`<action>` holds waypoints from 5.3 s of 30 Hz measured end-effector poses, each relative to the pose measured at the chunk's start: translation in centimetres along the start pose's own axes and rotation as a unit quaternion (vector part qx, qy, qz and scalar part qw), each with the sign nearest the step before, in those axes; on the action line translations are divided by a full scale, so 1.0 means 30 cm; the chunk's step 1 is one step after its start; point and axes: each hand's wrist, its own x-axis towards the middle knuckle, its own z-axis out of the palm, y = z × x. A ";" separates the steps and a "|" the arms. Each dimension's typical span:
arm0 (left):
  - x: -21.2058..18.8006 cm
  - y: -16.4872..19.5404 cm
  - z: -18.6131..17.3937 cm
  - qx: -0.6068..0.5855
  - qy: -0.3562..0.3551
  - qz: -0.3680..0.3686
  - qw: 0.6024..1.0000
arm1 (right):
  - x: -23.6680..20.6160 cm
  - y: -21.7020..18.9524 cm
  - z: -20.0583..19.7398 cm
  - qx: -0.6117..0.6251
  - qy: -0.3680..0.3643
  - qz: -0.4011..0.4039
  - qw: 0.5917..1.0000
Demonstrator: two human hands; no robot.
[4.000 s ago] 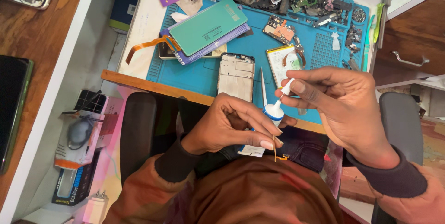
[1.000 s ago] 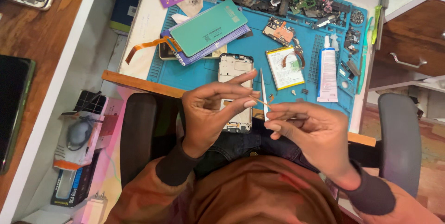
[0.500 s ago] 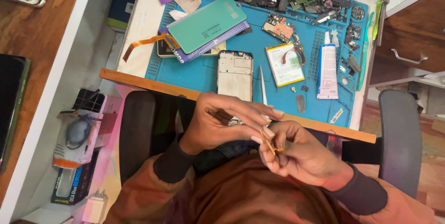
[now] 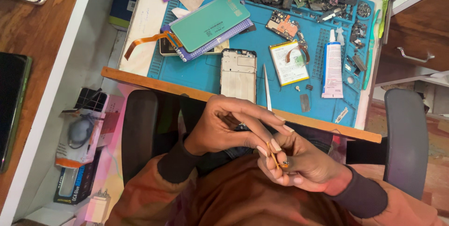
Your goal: The person repairs a smartphone by applying adhesive to a ribbon cable and attaching it to the phone's internal frame. They also briefly test the phone's screen functionality.
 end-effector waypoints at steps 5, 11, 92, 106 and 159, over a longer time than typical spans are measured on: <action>0.001 0.000 -0.002 0.008 -0.008 0.008 1.000 | 0.007 -0.015 0.016 -0.008 -0.003 0.018 1.000; 0.001 -0.003 0.003 -0.047 -0.017 -0.006 0.999 | 0.005 -0.024 0.013 0.013 -0.010 0.046 0.999; 0.135 0.330 0.352 0.002 0.054 -0.215 0.975 | -0.294 -0.433 0.387 -0.906 0.022 -0.177 0.384; 0.142 0.340 0.346 -0.012 0.051 -0.267 0.962 | -0.259 -0.411 0.393 -0.926 0.024 -0.157 0.342; 0.091 0.327 0.338 0.074 -0.006 -0.208 0.975 | -0.269 -0.332 0.406 -0.927 0.045 -0.199 0.314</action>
